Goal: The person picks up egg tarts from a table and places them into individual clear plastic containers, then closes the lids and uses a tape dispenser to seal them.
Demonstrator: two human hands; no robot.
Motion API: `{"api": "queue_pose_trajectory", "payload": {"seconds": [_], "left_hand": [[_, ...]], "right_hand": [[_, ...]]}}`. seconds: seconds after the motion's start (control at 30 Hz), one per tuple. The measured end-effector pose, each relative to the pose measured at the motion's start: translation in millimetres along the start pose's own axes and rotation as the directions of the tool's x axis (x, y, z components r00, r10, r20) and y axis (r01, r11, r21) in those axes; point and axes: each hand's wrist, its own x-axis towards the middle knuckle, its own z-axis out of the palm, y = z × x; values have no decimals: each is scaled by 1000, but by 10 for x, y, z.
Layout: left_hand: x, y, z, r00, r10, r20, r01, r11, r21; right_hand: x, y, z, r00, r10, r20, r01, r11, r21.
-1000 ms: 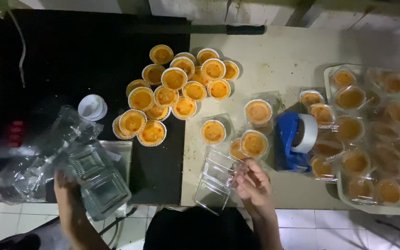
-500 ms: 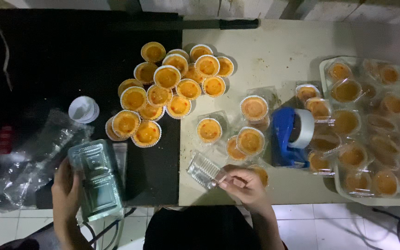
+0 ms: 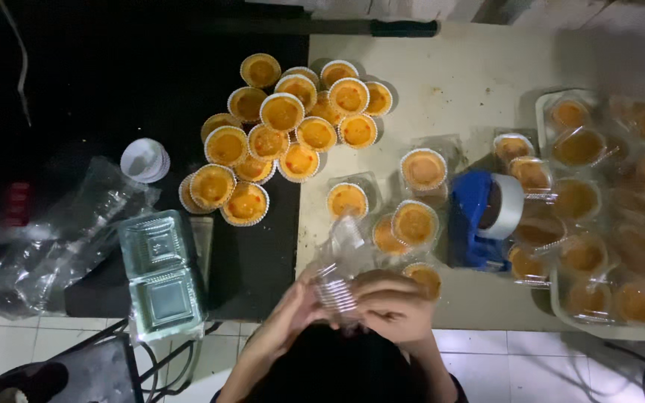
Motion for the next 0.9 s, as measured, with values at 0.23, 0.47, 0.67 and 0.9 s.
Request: {"api": "queue_pose_trajectory", "payload": {"seconds": [0.23,0.47,0.67,0.9], "left_hand": [[373,334,56,953,8,302,123,904,-409],[405,202,-288,896,3,444,207,882,-423],[442,170,-178,888,33,458,129,940,-317],[379,83,-149,820,37,570,226,895,-384]], "right_hand": [[137,-123,6,968,-124,217,164,970,-180],[27,8,-153,939,-58,340,71,997,-27],[-323,337,-435,994,105,8,-101,934,342],[-743,590,-704,991,120,-66,-111,986,124]]}}
